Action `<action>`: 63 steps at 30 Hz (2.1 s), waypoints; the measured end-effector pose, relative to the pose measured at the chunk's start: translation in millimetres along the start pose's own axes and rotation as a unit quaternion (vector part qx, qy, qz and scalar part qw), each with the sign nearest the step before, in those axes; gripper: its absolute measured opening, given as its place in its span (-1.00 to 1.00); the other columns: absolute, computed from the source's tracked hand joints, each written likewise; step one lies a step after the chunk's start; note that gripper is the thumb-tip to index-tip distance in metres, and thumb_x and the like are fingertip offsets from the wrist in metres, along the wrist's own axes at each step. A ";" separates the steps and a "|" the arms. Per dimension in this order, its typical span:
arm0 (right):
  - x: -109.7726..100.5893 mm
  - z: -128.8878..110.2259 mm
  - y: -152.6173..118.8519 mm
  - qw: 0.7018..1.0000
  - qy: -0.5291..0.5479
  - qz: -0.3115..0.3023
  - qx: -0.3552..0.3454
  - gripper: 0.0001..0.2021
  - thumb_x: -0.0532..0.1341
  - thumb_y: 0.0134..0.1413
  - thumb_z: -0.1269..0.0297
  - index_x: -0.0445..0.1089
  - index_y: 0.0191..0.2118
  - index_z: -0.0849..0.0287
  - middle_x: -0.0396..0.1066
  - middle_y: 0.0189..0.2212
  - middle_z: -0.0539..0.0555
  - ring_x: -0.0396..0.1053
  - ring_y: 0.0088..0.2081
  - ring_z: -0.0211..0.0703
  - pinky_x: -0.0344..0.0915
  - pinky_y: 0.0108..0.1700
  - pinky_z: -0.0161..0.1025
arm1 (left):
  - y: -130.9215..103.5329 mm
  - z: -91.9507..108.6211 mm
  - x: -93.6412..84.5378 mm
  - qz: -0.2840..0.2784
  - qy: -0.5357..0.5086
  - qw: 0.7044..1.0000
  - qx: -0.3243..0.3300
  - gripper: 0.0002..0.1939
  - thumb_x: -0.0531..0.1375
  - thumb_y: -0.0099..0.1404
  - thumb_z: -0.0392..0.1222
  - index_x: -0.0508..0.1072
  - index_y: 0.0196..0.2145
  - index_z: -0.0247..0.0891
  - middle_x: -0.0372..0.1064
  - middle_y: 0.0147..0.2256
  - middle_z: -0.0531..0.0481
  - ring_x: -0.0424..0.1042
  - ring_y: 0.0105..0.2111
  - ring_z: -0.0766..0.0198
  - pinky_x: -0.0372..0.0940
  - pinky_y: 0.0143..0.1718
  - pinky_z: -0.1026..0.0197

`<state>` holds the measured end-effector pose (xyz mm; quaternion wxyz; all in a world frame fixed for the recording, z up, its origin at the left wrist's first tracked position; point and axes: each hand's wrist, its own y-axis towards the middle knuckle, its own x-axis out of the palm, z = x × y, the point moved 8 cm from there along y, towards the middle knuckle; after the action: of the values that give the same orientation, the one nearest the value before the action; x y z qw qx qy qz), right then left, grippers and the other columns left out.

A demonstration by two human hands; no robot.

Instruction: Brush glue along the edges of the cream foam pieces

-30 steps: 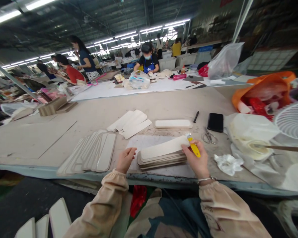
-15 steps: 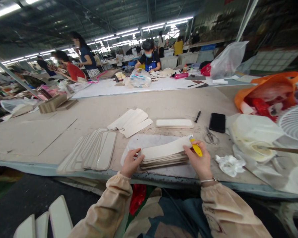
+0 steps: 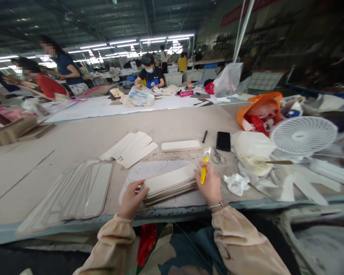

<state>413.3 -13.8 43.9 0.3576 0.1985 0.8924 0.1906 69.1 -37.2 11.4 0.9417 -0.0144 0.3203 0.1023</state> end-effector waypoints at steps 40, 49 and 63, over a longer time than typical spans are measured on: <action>23.7 13.7 -6.6 0.997 0.015 -0.073 0.031 -0.79 0.09 0.22 0.21 0.26 -0.05 0.08 0.50 -0.24 0.10 0.50 -0.24 0.03 0.39 -0.20 -0.11 | 0.9 -11.4 3.1 0.005 0.033 0.999 0.007 -0.36 0.19 0.09 0.24 0.51 -0.01 -0.27 0.40 -0.05 -0.18 0.41 -0.06 -0.01 0.38 -0.08 -0.03; 25.1 18.3 -6.0 0.996 0.033 -0.068 0.055 -0.78 0.14 0.16 0.21 0.28 -0.08 0.10 0.50 -0.36 0.06 0.50 -0.35 0.01 0.38 -0.29 -0.14 | -1.6 -3.4 0.1 0.021 0.074 0.997 0.032 -0.42 0.17 0.12 0.22 0.52 -0.03 -0.20 0.40 -0.06 -0.15 0.44 -0.14 0.03 0.39 -0.19 0.01; 20.3 10.7 -7.4 0.999 0.041 -0.015 -0.016 -0.75 0.14 0.19 0.30 0.32 -0.02 0.15 0.52 -0.17 0.12 0.51 -0.16 -0.01 0.43 -0.12 -0.13 | 0.6 1.1 -1.8 0.028 0.088 0.994 0.050 -0.46 0.17 0.12 0.16 0.52 -0.09 -0.27 0.40 -0.10 -0.18 0.42 -0.10 -0.01 0.34 -0.08 -0.06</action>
<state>405.8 -8.0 21.8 0.3268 0.1709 0.9060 0.2077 68.3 -36.8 13.4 0.9062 0.0330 0.4068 0.1104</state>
